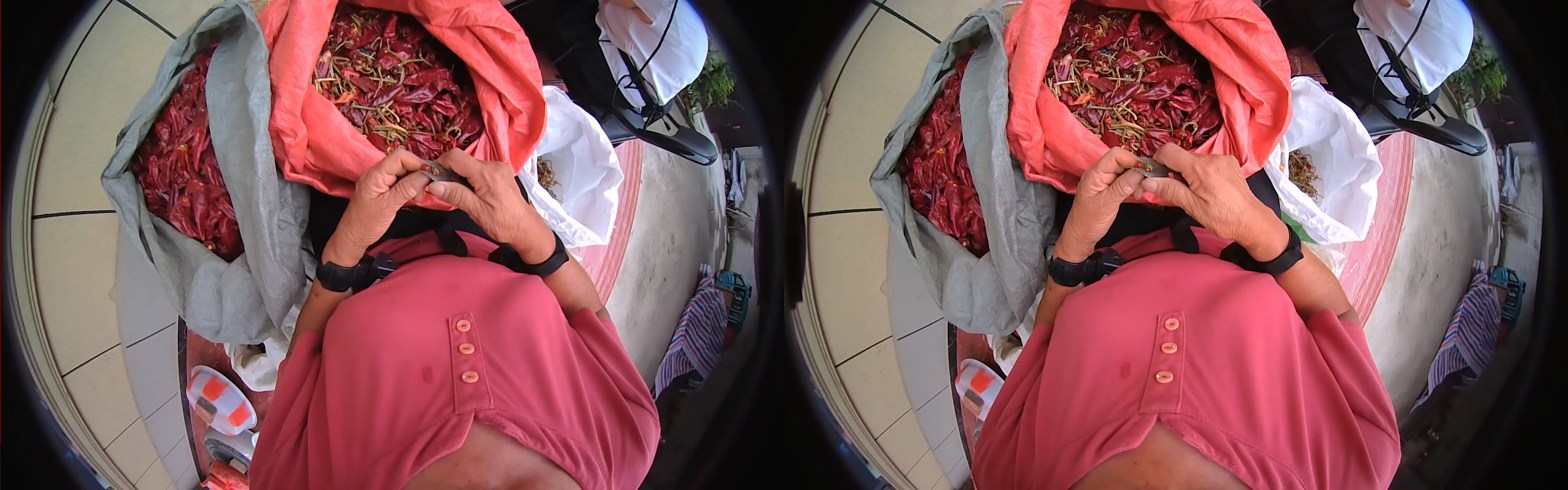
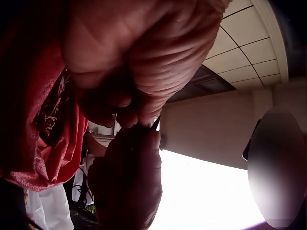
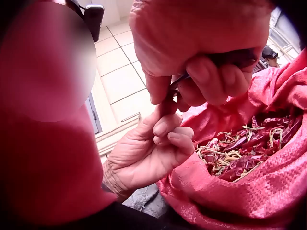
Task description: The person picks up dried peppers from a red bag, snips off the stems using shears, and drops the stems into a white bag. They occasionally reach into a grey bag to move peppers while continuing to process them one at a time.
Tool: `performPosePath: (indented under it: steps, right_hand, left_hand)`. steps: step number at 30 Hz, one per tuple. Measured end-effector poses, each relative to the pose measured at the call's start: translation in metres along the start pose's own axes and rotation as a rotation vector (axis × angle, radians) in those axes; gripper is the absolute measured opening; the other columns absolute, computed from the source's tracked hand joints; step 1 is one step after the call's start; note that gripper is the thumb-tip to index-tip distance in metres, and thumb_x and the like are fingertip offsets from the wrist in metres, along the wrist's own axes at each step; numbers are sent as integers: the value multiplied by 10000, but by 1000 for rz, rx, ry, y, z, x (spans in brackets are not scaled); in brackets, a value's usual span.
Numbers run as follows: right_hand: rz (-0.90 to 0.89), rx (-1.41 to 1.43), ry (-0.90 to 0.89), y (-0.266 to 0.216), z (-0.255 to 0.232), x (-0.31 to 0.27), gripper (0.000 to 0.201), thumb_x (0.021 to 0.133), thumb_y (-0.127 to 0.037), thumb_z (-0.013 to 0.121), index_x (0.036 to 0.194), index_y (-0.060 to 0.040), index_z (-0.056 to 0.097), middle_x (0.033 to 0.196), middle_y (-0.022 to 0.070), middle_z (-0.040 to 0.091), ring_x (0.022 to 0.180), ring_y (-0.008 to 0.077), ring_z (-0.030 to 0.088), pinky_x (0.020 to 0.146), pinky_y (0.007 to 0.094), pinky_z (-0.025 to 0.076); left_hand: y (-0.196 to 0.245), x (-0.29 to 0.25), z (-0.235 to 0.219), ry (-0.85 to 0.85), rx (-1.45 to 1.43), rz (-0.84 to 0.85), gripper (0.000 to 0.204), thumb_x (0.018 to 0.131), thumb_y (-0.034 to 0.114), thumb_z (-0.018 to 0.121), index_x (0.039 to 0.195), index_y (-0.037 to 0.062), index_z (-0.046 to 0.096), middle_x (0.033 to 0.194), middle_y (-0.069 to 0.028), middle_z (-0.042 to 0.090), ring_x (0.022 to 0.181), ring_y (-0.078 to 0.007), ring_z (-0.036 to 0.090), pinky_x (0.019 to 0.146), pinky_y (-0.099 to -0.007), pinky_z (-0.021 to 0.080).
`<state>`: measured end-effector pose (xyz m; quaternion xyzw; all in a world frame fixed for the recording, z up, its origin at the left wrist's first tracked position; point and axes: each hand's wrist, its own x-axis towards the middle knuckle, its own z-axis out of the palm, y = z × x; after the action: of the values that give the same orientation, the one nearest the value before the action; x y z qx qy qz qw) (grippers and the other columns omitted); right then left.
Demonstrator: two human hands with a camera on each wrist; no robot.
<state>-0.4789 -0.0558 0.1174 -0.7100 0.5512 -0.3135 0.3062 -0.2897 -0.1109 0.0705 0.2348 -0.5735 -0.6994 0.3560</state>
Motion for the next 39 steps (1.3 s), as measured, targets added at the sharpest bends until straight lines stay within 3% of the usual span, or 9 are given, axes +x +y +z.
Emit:
performPosePath:
  steps: [8,10,13,19,22,27,31,34,39]
  right_hand:
    - [-86,-247,14,-1,0,2,372,929,-426,565,961,-58,519,705,148,579,631,340,612,534,411,448]
    - [-64,-211,-34,0,-1,4,362,944,-411,549,955,-51,514,716,157,563,620,328,600,534,406,445]
    - [-72,283,-73,6,5,5,335,970,-378,524,950,-44,504,679,104,542,560,261,560,516,388,430]
    - [331,1193,-391,13,-1,-3,304,1004,-358,477,934,-63,503,593,-56,359,465,53,326,404,221,244]
    - [314,1316,-381,13,-1,-5,316,1010,-364,460,924,-62,498,592,-60,291,463,23,238,400,188,153]
    - [142,922,-245,11,2,-3,295,992,-342,514,974,-47,515,622,-5,468,518,108,476,463,254,377]
    - [-120,292,-19,17,6,-1,315,942,-335,597,1023,-38,529,699,89,595,642,245,634,586,365,489]
    - [-84,10,-1,7,-3,-3,366,904,-374,630,1026,-42,534,716,138,590,652,310,637,570,386,475]
    - [-38,-52,26,4,-3,-2,391,879,-409,644,1018,-60,535,720,148,595,676,345,638,571,403,476]
  left_hand:
    - [3,1,-3,-19,215,-4,118,969,139,582,1027,38,570,859,14,578,779,-27,519,704,-177,455]
    - [2,0,-4,-29,82,-13,126,960,137,596,1031,36,572,858,16,574,772,-29,513,697,-176,449]
    - [-3,-2,-8,-87,-22,1,136,955,150,606,1026,38,574,870,13,578,750,-40,502,685,-180,436]
    - [-9,1,-7,-209,-186,10,155,972,207,583,1000,54,575,880,-3,593,698,-53,457,672,-189,403]
    - [-5,4,-2,-205,-233,-3,163,975,218,579,1007,58,575,877,-5,591,698,-48,440,671,-186,387]
    - [-12,3,-8,-182,-249,-33,151,975,199,578,1036,61,576,894,11,585,709,-37,432,665,-185,380]
    - [-8,1,-5,-112,-246,-79,117,974,149,569,1052,63,583,895,29,575,713,-32,432,660,-181,378]
    - [-7,0,-4,-71,-231,-119,115,969,115,564,1066,59,586,898,32,572,718,-33,438,657,-179,380]
    - [-10,-1,-6,-30,-295,-92,137,960,92,567,1086,48,593,875,31,572,709,-36,446,650,-184,393]
